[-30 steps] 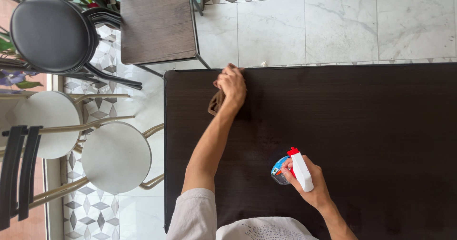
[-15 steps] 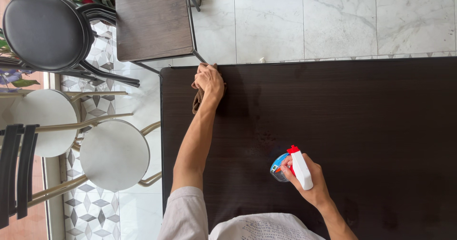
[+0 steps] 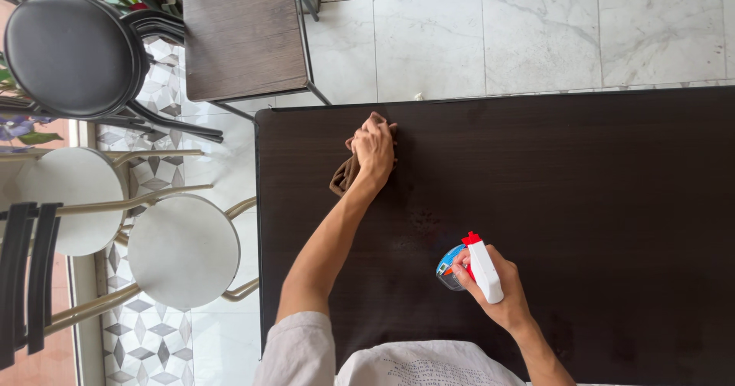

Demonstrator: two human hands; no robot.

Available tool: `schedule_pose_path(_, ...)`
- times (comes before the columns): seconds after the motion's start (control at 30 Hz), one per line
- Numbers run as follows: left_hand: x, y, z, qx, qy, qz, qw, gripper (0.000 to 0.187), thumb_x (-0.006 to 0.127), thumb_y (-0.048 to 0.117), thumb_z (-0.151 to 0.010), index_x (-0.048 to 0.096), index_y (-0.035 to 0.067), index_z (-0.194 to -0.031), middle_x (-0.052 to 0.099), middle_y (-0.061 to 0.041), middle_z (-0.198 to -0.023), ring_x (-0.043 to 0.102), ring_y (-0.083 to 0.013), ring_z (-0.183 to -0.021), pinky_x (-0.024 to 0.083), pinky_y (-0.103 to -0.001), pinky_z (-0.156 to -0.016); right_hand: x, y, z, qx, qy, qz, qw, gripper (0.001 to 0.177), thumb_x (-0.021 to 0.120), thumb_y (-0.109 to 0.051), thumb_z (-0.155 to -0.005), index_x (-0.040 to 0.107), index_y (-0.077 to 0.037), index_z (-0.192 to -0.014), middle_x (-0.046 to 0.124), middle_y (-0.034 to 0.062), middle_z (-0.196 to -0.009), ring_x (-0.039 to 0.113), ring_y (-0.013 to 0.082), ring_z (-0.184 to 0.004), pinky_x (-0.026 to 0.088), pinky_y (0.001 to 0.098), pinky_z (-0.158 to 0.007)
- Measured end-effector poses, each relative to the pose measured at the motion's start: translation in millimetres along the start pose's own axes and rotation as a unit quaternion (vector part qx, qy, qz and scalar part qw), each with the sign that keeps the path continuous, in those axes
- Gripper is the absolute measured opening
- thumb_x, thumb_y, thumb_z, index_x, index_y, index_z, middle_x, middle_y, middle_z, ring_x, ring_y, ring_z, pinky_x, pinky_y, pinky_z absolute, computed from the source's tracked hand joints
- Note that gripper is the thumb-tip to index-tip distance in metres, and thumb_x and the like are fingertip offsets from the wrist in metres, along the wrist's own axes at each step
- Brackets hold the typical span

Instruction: The person sprays a cleaning solution onto a dark wooden table and wipes the surface with a brown cloth. They repeatedly apply the spray and wipe different sections of the table to clean it.

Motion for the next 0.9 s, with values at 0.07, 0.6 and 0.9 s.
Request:
schedule_pose_path(0.07,10,-11,8,-0.004,-0.035,-0.013,0.999,0.041,0.07,0.021,-0.092,0.062,-0.002,-0.124,0.058,-0.025,-0.114,0.07,-0.0371,-0.085,0.061,-0.047,-0.051,2,1,2,0.003,-0.003,-0.007,1.0,0.017,0.076,-0.012,-0.086,0.061,-0.006,-0.089,0.078,0.0054,-0.09,0.077,0.0172,-0.082,0.063,0.0324,-0.075)
schedule_pose_path(0.6,11,22,-51,0.023,0.002,-0.014,1.0,0.038,0.072,0.017,-0.089,0.063,-0.001,-0.121,0.06,-0.02,-0.111,0.069,-0.0342,-0.085,0.062,-0.043,-0.056,-13,0,3,-0.001,0.01,-0.008,1.0,0.018,0.077,-0.013,-0.086,0.061,-0.006,-0.09,0.078,0.0042,-0.087,0.078,0.0162,-0.079,0.063,0.032,-0.071)
schedule_pose_path(0.9,8,0,11,0.084,-0.014,-0.002,0.996,0.029,0.069,0.015,-0.093,0.063,-0.001,-0.117,0.061,-0.021,-0.109,0.069,-0.0322,-0.082,0.061,-0.04,-0.049,-14,-5,1,-0.035,0.013,-0.017,0.999,0.018,0.076,-0.012,-0.087,0.061,-0.005,-0.093,0.077,0.006,-0.092,0.077,0.0175,-0.083,0.063,0.0324,-0.075)
Point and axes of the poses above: each hand's wrist, its own z-axis away from the middle knuckle, its own x-axis out of the palm, y = z × x, the point moved 9 cm from there along -z, towards the middle knuckle
